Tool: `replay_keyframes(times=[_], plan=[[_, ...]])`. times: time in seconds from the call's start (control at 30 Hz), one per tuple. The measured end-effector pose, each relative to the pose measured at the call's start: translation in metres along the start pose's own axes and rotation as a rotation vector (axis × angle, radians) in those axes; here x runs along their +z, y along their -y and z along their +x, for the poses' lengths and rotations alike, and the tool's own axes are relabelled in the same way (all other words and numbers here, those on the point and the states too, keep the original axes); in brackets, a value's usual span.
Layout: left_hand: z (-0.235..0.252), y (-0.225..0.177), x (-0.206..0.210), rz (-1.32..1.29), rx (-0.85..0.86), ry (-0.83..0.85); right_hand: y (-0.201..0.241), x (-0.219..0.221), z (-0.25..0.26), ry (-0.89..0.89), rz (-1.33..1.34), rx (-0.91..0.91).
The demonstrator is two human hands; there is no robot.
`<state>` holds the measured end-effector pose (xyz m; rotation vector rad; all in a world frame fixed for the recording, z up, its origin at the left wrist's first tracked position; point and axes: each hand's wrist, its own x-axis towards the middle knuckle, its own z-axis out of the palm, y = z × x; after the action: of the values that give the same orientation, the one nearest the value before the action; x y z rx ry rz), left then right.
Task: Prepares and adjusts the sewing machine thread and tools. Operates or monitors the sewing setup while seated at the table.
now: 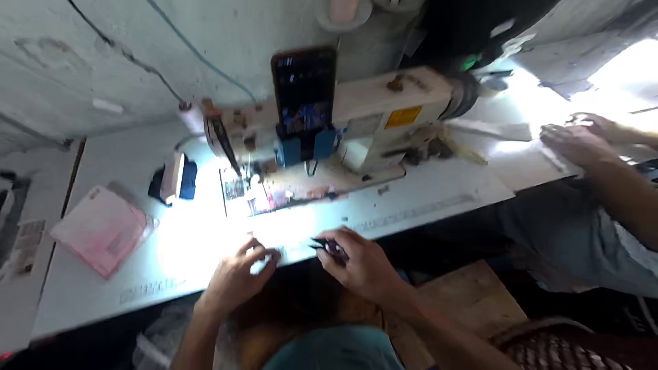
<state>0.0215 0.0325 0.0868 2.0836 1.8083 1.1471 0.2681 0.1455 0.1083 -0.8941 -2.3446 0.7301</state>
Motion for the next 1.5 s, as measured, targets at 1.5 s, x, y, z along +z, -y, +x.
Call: replay_keyframes(times=[1.5], plan=[[0.062, 0.129, -0.047, 0.302, 0.105, 0.176, -0.009, 0.080, 0.087, 0.007, -0.240, -0.093]])
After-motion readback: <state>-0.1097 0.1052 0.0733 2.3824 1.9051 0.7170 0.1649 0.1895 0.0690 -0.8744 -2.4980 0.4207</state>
